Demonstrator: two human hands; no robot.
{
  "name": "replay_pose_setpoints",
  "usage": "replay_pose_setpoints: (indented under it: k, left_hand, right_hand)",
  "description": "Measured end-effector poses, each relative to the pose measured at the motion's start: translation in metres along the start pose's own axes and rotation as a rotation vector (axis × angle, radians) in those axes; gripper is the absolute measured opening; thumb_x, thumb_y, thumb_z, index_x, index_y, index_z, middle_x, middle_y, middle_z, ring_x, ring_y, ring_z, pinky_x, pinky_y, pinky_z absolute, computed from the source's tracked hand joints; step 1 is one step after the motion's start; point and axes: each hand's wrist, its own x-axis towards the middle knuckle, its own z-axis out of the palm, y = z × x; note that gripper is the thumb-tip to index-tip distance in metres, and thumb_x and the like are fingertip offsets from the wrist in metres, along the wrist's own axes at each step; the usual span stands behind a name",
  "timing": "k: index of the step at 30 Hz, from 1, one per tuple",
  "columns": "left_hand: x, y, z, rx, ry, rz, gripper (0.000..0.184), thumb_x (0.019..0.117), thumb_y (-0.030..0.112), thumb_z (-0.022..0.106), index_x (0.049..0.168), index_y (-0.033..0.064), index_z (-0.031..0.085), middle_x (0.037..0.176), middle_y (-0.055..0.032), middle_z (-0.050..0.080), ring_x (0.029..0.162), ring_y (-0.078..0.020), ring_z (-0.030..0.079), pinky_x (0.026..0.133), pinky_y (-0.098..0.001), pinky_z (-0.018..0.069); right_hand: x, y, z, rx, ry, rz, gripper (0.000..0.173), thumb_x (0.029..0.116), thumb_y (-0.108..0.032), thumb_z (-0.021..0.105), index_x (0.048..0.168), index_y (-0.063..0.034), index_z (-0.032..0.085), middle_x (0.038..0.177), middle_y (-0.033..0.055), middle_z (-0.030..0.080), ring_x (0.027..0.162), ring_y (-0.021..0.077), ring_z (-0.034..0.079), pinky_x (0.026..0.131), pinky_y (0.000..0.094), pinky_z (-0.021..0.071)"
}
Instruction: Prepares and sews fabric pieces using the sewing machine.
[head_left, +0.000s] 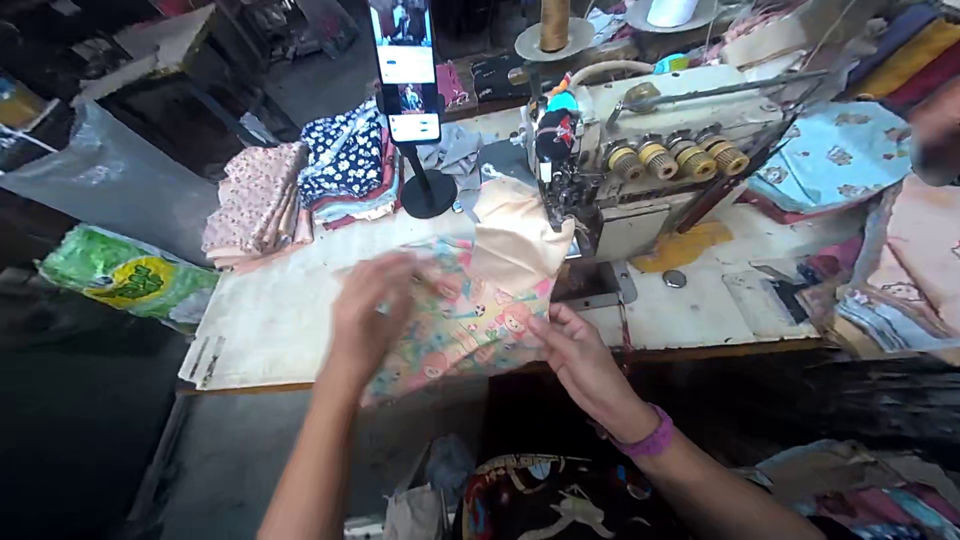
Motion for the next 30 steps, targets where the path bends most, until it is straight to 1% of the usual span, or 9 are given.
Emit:
replay_pose_setpoints:
  k: [2, 4, 7, 10, 13, 16, 19, 24, 30]
  left_hand:
    - [0.012, 0.007, 0.040, -0.028, -0.092, 0.146, 0.022, 0.0948, 0.012, 0.067, 0.114, 0.0118, 0.075, 0.124, -0.0136, 0.068, 0.118, -0.0284, 0.062, 0.101, -0.0494, 0.0454]
    - [0.022, 0.008, 0.075, -0.085, -0.142, 0.213, 0.025, 0.0940, 0.012, 0.067, 0.117, 0.0173, 0.076, 0.124, -0.0122, 0.068, 0.118, -0.0296, 0.062, 0.098, -0.0527, 0.0435]
    - [0.042, 0.002, 0.073, -0.226, -0.225, 0.191, 0.016, 0.0961, 0.018, 0.067, 0.104, 0.0150, 0.081, 0.116, -0.0058, 0.071, 0.116, -0.0233, 0.061, 0.100, -0.0473, 0.0425]
    - [0.056, 0.012, 0.050, -0.257, -0.364, 0.270, 0.022, 0.1014, 0.025, 0.061, 0.104, 0.0159, 0.080, 0.113, 0.0004, 0.074, 0.118, -0.0161, 0.061, 0.105, -0.0379, 0.0422]
    - [0.060, 0.048, 0.045, -0.374, -0.365, 0.257, 0.026, 0.1039, 0.027, 0.058, 0.097, 0.0106, 0.077, 0.096, 0.0003, 0.073, 0.102, -0.0081, 0.063, 0.099, -0.0278, 0.0426]
    - [0.060, 0.085, 0.049, -0.433, -0.307, 0.143, 0.026, 0.1038, 0.026, 0.059, 0.096, 0.0076, 0.076, 0.091, -0.0005, 0.071, 0.092, -0.0056, 0.061, 0.089, -0.0227, 0.0440]
    - [0.065, 0.105, 0.059, -0.389, -0.292, 0.073, 0.025, 0.1033, 0.026, 0.059, 0.096, 0.0091, 0.076, 0.090, 0.0010, 0.070, 0.089, -0.0041, 0.062, 0.087, -0.0221, 0.0455]
    - [0.063, 0.099, 0.084, -0.231, -0.318, -0.008, 0.023, 0.1000, 0.026, 0.061, 0.097, 0.0113, 0.079, 0.089, 0.0023, 0.071, 0.082, -0.0048, 0.062, 0.081, -0.0241, 0.0467]
    - [0.058, 0.094, 0.099, -0.124, -0.250, 0.060, 0.020, 0.0990, 0.021, 0.063, 0.099, 0.0105, 0.079, 0.087, -0.0013, 0.071, 0.083, -0.0125, 0.064, 0.084, -0.0302, 0.0463]
  right_hand:
    - [-0.005, -0.002, 0.002, 0.045, 0.005, 0.011, 0.009, 0.1013, -0.002, 0.054, 0.107, 0.0002, 0.061, 0.094, 0.0055, 0.073, 0.085, 0.0122, 0.073, 0.080, 0.0296, 0.0616]
    - [-0.012, -0.004, 0.000, 0.068, -0.005, 0.032, 0.012, 0.1013, -0.002, 0.054, 0.107, 0.0001, 0.064, 0.095, 0.0062, 0.074, 0.086, 0.0126, 0.073, 0.082, 0.0297, 0.0618]
    - [-0.012, -0.006, -0.009, 0.060, 0.001, 0.044, 0.012, 0.1004, -0.003, 0.055, 0.103, -0.0016, 0.067, 0.093, 0.0055, 0.075, 0.084, 0.0116, 0.074, 0.081, 0.0284, 0.0618]
    - [-0.004, 0.002, -0.026, 0.057, 0.007, 0.082, 0.011, 0.1006, -0.002, 0.056, 0.104, -0.0005, 0.066, 0.096, 0.0066, 0.074, 0.087, 0.0134, 0.073, 0.084, 0.0313, 0.0615]
    - [-0.005, 0.004, -0.039, 0.020, -0.013, 0.056, 0.011, 0.0976, -0.002, 0.060, 0.104, -0.0017, 0.069, 0.096, 0.0044, 0.075, 0.088, 0.0118, 0.073, 0.084, 0.0307, 0.0614]
    - [-0.014, -0.010, -0.050, -0.051, -0.034, 0.001, 0.009, 0.0946, -0.003, 0.065, 0.099, -0.0053, 0.073, 0.090, 0.0000, 0.075, 0.085, 0.0072, 0.072, 0.082, 0.0255, 0.0600]
    - [-0.013, -0.031, -0.057, -0.107, -0.059, -0.050, 0.009, 0.0957, -0.007, 0.065, 0.096, -0.0076, 0.074, 0.087, -0.0033, 0.074, 0.081, 0.0032, 0.070, 0.079, 0.0222, 0.0588]
    - [0.013, -0.043, -0.061, -0.217, -0.064, -0.094, 0.011, 0.0975, -0.008, 0.063, 0.096, -0.0066, 0.074, 0.088, -0.0048, 0.075, 0.082, 0.0004, 0.069, 0.077, 0.0190, 0.0569]
    - [0.022, -0.042, -0.057, -0.209, -0.045, -0.122, 0.012, 0.0958, -0.005, 0.064, 0.090, -0.0088, 0.074, 0.080, -0.0074, 0.073, 0.073, -0.0030, 0.066, 0.070, 0.0149, 0.0540]
